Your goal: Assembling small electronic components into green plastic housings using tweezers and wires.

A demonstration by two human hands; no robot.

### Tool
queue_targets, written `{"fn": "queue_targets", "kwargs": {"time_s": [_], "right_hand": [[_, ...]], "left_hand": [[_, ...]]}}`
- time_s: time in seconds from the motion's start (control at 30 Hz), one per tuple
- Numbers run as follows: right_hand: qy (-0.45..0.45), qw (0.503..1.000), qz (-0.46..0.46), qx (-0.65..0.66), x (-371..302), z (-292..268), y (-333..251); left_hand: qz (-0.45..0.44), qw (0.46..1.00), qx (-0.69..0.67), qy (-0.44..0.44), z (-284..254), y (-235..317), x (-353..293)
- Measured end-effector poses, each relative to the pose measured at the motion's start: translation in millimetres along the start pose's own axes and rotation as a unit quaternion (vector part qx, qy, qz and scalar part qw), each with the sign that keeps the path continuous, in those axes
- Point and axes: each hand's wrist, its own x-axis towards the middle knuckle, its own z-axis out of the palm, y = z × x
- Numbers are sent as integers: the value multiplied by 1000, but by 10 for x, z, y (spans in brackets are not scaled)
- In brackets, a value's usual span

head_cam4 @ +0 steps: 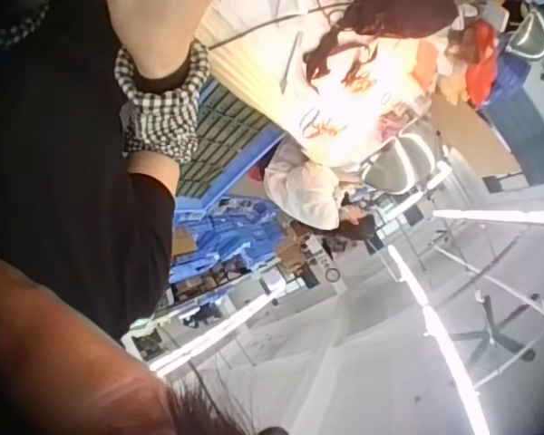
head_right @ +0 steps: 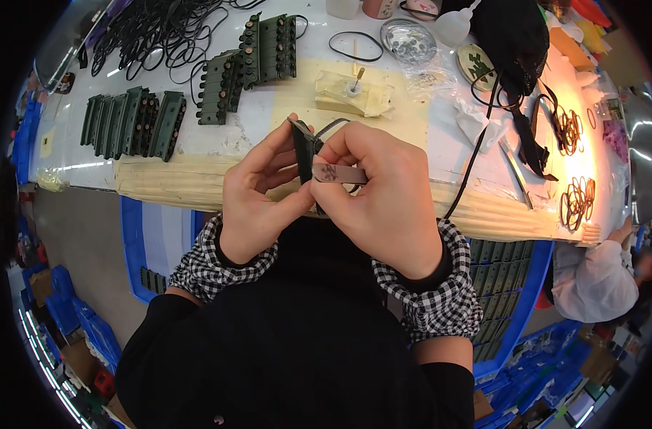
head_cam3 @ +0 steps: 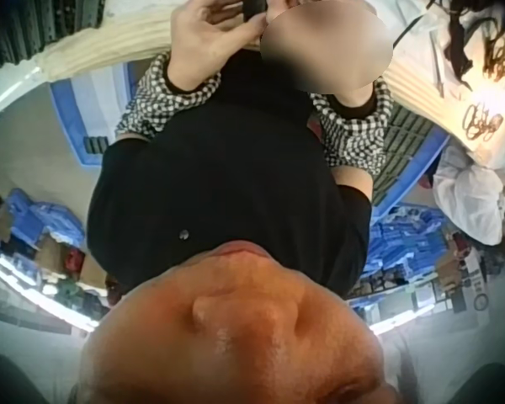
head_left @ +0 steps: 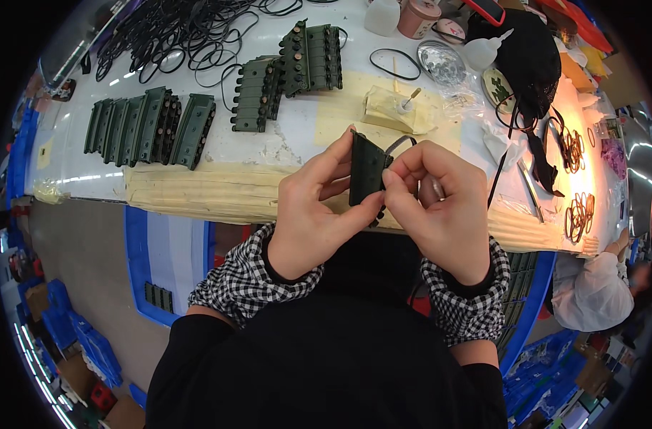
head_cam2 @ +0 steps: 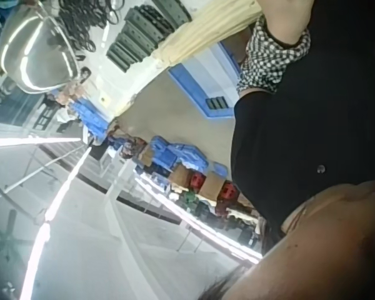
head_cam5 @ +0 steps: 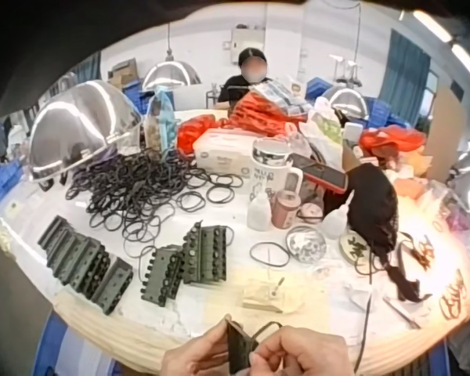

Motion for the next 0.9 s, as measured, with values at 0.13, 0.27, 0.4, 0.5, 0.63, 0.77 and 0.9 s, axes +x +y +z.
{"fn": "queue_targets", "kwargs": {"time_s": [0.13, 0.27, 0.4, 0.5, 0.63, 0.77, 0.9], "right_hand": [[-23, 999, -18, -35, -40, 46, 45], [5, 995, -68, -78, -57, 31, 19], [108, 980, -146, -78, -42, -33, 28], [114, 987, -106, -48, 3, -106, -14], [32, 998, -52, 21, 15, -102, -3], [15, 998, -59, 0, 10, -107, 61], [22, 997, -75, 3, -3, -96, 26]], "left_hand": [[-44, 998, -39, 1, -20, -28, 15], [-56, 996, -67, -23, -45, -17, 51], [-145, 965, -186, -111, -212, 83, 147], [-174, 940, -219, -193, -261, 106, 164], [-203, 906, -273, -251, -298, 52, 170], [-216, 861, -365, -282, -328, 39, 164], [-265, 884, -304, -238, -261, 191, 162]]}}
